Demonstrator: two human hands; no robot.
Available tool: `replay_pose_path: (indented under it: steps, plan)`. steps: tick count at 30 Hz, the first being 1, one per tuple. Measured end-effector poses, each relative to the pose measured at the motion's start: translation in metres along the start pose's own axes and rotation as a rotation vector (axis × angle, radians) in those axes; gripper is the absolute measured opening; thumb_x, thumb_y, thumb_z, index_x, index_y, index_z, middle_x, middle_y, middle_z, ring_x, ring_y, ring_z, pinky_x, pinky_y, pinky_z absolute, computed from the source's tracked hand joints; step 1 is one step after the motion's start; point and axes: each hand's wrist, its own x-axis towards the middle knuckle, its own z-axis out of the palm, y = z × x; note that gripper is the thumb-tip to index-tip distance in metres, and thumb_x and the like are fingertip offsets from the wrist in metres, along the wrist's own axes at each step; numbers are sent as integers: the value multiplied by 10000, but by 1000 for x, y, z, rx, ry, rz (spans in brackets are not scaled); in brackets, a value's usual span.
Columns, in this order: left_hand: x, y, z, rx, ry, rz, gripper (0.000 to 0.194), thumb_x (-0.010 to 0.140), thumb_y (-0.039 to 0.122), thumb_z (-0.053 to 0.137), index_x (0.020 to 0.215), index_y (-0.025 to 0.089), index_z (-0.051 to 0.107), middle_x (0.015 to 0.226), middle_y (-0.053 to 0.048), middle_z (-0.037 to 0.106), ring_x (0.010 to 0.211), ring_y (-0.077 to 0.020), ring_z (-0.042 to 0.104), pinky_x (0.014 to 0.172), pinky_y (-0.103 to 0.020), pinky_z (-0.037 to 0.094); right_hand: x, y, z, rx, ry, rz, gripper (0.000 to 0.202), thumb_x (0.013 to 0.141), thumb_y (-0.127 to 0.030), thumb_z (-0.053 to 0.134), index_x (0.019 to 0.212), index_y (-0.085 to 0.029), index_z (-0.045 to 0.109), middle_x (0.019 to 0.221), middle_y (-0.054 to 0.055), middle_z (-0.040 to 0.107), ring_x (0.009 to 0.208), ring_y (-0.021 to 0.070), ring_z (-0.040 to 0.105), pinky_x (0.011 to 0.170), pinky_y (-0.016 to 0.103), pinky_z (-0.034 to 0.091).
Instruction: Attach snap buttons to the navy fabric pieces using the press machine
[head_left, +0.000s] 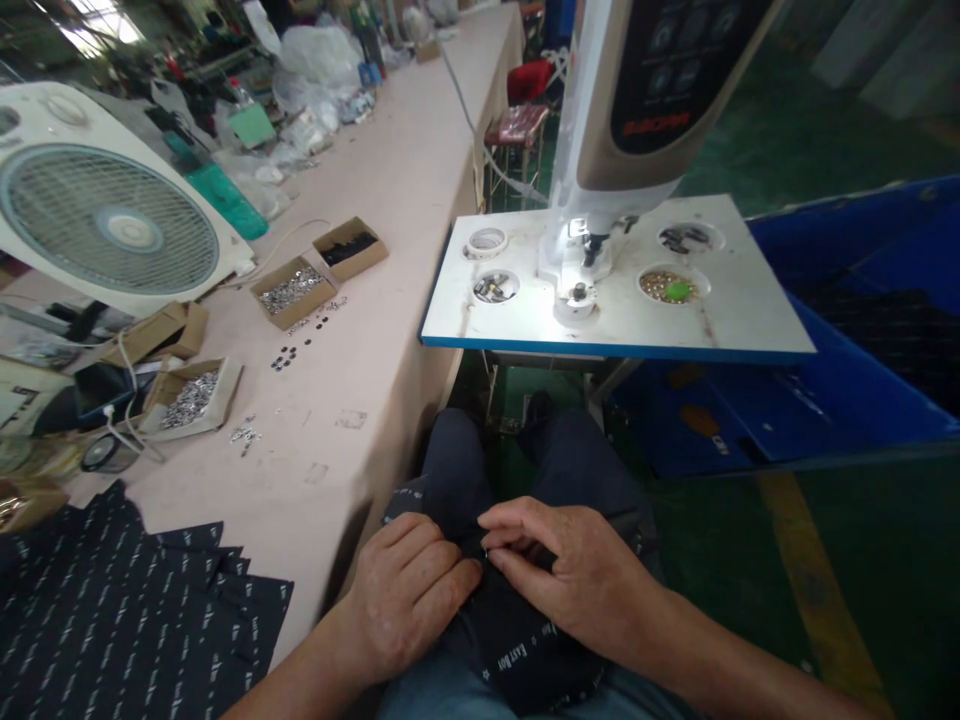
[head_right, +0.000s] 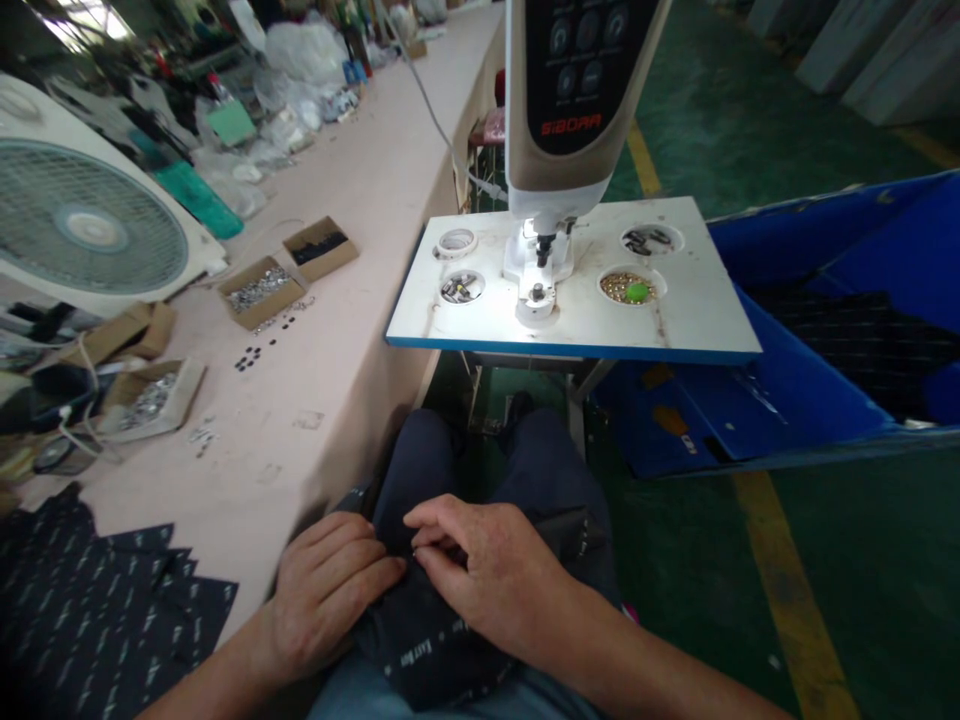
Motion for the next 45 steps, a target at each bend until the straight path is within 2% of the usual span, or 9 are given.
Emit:
replay_pose_path:
  steps: [10,17,20,22,26,30,35,39,45]
  plan:
    - [-6,-1,6,-163,-47,-95,183,918,114,468,1030,127,612,853,-85,660,779,-194,559,695,-357,423,4,-5,-6,-318,-155,-160,239,927,-175,534,1098,-248,684,967,5,750,853,166,697,785,248,475]
    - [0,-2,6,-236,-63,-243,170,857,93,502,971,167,604,812,-45,635,734,-175,531,657,-322,354,1,-24,-21,-322,-205,-111,312,879,-259,590,1184,-267,656,972,15,746,878,201,679,854,291,451]
    - [4,-3,6,-274,-75,-331,146,817,80,517,885,180,598,736,-12,595,684,-150,516,618,-289,321,0,-27,-24,-295,-216,-97,583,731,-474,765,1256,-269,617,1084,42,730,982,260,665,923,338,433]
    - [5,-4,7,-297,-95,-414,121,780,70,530,796,180,580,677,9,551,641,-132,494,585,-271,288,1,-25,-21,-290,-226,-99,757,639,-530,818,1308,-268,577,1166,55,705,1049,289,645,966,370,415]
    - [7,-6,9,-352,-250,-688,119,718,81,580,656,169,530,642,24,535,626,-114,496,573,-249,269,4,-12,-6,-312,-231,-56,629,732,-287,758,1323,-265,545,1214,42,680,1074,259,627,970,378,417]
    - [13,-9,7,-533,-367,-893,64,736,145,639,685,164,607,676,35,581,656,-113,543,584,-229,304,11,2,4,-267,-180,4,540,749,-72,594,1260,-245,582,1120,32,706,1008,219,646,882,330,460]
    - [13,-14,5,-812,-424,-1015,200,753,329,736,748,151,645,691,50,552,642,-97,476,565,-204,324,18,5,-1,32,-219,134,459,778,-74,580,1201,-251,603,989,-10,730,876,160,676,757,246,478]
    - [11,-18,4,-1037,-476,-1056,279,730,367,772,785,128,639,668,58,497,603,-78,396,532,-200,289,22,2,-5,172,-291,243,398,787,-123,609,1172,-223,605,899,-15,719,723,130,647,589,198,441]
    - [9,-21,2,-1195,-515,-1090,333,708,388,797,788,118,620,660,55,459,603,-74,340,531,-211,243,24,5,-5,334,-339,314,407,776,-137,619,1180,-184,589,844,-19,687,663,98,579,567,181,410]
